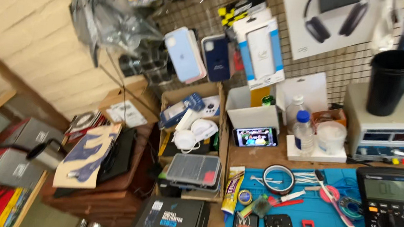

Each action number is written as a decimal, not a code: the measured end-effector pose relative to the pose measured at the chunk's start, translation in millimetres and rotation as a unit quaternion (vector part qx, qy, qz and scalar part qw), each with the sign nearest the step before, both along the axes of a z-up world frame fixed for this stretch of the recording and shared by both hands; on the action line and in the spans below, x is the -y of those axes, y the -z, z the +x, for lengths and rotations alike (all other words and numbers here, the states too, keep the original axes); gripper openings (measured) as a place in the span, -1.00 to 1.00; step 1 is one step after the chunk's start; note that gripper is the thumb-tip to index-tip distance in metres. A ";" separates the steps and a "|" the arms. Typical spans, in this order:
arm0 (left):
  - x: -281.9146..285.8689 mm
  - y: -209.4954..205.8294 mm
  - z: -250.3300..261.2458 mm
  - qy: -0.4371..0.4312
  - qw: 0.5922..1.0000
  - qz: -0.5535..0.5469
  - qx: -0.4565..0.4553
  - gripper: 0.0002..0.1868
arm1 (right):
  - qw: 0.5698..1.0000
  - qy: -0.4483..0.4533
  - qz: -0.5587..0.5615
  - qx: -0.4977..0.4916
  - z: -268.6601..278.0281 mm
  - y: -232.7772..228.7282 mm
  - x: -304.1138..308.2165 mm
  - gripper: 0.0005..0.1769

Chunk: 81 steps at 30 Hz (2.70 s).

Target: The person uses a red-handled screwdriver and tweezers to work on the back of a disassembled black mobile phone. They repeatedly probe the battery connector area and internal components while a digital multimeter sits nearby.

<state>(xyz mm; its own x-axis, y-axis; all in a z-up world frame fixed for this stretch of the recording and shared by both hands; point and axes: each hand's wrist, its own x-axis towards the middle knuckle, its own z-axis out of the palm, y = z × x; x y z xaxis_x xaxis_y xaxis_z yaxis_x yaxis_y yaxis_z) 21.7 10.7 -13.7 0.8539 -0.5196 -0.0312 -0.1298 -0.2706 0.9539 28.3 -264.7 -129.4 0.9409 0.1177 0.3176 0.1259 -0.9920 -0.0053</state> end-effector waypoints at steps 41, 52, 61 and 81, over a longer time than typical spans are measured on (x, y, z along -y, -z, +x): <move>29.1 -15.5 -17.2 -0.158 0.892 -0.074 0.417 -0.60 | 0.977 -0.203 0.066 0.019 -28.2 -121.6 -10.4 -0.86; 30.4 -14.6 -13.7 -0.200 0.900 -0.039 0.386 -0.55 | 0.973 -0.219 0.069 0.025 -26.2 -120.2 -6.4 -0.89; 34.6 -11.3 -22.2 -0.159 0.872 -0.060 0.460 -0.58 | 0.964 -0.261 0.054 0.021 -30.9 -120.6 -7.5 -0.82; 31.1 -11.8 -16.9 -0.141 0.879 -0.071 0.451 -0.62 | 0.973 -0.223 0.058 0.031 -27.7 -122.6 -12.9 -0.79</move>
